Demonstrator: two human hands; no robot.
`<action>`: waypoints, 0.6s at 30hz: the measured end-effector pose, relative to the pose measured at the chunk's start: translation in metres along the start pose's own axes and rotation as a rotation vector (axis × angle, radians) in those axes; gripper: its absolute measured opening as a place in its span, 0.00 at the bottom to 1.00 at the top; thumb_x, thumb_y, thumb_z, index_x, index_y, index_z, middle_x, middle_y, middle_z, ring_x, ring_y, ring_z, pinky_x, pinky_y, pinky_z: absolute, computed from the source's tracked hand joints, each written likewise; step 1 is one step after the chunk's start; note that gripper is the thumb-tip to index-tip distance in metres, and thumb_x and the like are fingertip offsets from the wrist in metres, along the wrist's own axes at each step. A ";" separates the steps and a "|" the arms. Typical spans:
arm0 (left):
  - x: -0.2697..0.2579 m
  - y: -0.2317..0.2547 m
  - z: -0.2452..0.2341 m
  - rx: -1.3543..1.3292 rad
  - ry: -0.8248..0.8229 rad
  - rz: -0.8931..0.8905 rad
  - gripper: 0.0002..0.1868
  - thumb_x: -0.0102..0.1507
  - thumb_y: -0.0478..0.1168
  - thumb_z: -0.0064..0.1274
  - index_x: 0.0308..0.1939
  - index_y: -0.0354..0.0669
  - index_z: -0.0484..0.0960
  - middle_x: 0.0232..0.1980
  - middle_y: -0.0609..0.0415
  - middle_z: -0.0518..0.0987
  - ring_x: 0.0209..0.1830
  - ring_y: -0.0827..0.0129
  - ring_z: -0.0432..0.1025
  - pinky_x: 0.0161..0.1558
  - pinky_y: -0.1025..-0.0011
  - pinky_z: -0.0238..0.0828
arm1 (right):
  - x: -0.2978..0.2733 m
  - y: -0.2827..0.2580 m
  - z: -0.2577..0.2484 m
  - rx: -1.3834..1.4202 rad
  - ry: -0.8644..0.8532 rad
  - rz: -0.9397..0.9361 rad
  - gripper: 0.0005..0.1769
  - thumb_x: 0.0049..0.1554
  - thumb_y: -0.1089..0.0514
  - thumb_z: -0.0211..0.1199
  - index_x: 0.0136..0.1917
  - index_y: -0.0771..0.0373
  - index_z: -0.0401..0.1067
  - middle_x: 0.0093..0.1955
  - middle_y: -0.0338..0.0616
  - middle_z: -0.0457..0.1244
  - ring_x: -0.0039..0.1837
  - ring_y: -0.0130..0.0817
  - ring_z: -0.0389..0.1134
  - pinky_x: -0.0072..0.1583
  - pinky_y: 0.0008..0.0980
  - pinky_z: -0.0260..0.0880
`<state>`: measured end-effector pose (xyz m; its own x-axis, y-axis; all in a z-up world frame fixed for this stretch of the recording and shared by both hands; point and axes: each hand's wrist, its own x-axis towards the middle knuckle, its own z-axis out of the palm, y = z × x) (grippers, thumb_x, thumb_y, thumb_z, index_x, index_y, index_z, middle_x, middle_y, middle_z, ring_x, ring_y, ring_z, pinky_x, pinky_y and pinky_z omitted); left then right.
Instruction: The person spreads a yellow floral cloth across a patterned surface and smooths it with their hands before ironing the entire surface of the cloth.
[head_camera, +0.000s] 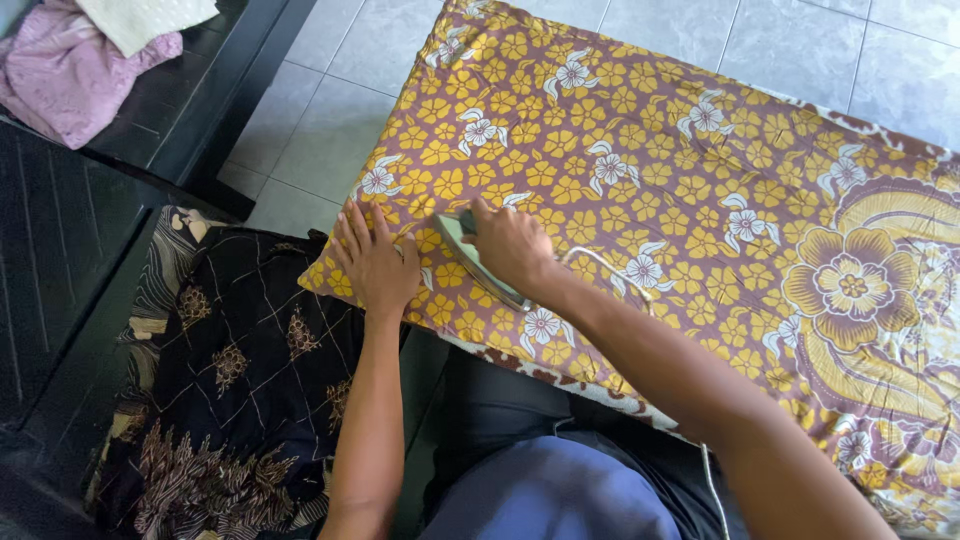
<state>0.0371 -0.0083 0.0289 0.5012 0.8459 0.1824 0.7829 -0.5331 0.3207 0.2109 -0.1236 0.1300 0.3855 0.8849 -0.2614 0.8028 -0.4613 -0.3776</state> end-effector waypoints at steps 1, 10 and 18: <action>0.001 0.000 0.000 0.003 -0.011 -0.013 0.41 0.68 0.58 0.38 0.80 0.38 0.55 0.84 0.36 0.45 0.84 0.43 0.35 0.78 0.44 0.24 | -0.006 0.006 -0.003 -0.015 -0.034 0.009 0.27 0.66 0.38 0.49 0.64 0.62 0.62 0.37 0.56 0.68 0.37 0.49 0.74 0.34 0.47 0.75; 0.002 0.004 -0.004 0.009 -0.025 -0.041 0.45 0.66 0.64 0.41 0.80 0.40 0.56 0.83 0.36 0.46 0.84 0.44 0.37 0.78 0.44 0.26 | -0.064 0.048 -0.024 0.009 -0.072 0.081 0.26 0.65 0.39 0.52 0.66 0.59 0.63 0.41 0.58 0.69 0.38 0.52 0.74 0.38 0.49 0.77; -0.001 0.009 -0.011 -0.010 0.003 -0.008 0.49 0.64 0.65 0.48 0.79 0.36 0.56 0.83 0.35 0.47 0.84 0.43 0.36 0.78 0.44 0.25 | 0.030 0.009 -0.003 -0.043 0.177 -0.021 0.24 0.66 0.40 0.53 0.64 0.60 0.62 0.41 0.56 0.70 0.43 0.55 0.73 0.41 0.53 0.73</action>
<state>0.0396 -0.0133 0.0422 0.4938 0.8502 0.1825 0.7833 -0.5260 0.3311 0.2311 -0.1014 0.1217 0.4399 0.8933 -0.0921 0.8285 -0.4432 -0.3421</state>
